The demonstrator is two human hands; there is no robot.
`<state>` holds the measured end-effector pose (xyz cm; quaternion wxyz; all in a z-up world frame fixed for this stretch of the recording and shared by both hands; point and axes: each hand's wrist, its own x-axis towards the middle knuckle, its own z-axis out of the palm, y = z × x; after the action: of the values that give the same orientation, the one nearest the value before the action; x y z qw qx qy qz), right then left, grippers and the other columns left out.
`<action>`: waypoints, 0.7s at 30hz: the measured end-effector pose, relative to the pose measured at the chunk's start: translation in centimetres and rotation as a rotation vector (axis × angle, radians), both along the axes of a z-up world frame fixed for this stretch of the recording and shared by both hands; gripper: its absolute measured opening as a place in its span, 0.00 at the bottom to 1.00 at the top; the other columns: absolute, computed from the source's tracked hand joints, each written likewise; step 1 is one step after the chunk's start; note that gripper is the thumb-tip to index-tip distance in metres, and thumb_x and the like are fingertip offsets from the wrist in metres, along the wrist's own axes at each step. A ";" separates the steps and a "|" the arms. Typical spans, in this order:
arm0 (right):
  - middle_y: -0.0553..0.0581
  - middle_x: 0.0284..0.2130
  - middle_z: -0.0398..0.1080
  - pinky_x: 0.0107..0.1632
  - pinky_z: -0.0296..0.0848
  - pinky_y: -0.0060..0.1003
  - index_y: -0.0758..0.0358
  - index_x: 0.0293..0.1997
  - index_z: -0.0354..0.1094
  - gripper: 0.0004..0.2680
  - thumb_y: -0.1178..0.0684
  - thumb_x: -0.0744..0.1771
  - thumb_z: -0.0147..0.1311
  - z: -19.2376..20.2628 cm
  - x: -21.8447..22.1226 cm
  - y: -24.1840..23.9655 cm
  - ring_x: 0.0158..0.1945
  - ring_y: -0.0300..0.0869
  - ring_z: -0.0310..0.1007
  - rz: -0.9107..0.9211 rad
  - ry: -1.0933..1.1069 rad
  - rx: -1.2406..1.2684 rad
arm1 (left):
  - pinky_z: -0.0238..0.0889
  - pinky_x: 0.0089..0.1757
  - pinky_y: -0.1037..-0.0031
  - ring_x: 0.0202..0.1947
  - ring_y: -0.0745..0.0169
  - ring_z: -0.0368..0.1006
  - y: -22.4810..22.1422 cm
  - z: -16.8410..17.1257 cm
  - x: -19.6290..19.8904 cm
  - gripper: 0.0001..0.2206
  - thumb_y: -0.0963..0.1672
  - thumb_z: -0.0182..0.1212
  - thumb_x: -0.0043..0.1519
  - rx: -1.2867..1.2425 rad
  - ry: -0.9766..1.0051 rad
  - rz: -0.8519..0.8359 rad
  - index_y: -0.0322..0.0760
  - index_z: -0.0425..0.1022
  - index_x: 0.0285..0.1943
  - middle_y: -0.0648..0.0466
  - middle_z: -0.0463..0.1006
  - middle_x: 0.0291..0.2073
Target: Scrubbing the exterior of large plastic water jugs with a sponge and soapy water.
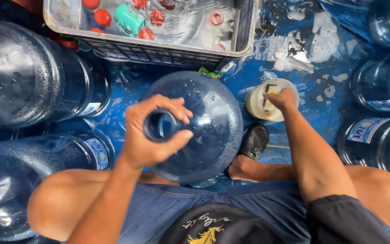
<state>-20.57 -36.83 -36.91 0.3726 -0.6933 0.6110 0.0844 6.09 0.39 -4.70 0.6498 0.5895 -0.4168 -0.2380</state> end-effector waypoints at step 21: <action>0.60 0.26 0.76 0.34 0.76 0.39 0.70 0.31 0.76 0.18 0.42 0.57 0.75 9.7 -3.5 8.2 0.24 0.49 0.71 -0.107 0.001 -0.742 | 0.70 0.55 0.72 0.49 0.62 0.76 -1.8 -3.6 0.7 0.17 0.37 0.66 0.55 -0.048 0.119 0.366 0.37 0.70 0.52 0.51 0.79 0.49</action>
<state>-24.11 -28.66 -27.22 0.0997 -0.7484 0.6354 -0.1620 6.83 -1.39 -8.32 0.7193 0.6249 -0.2691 -0.1402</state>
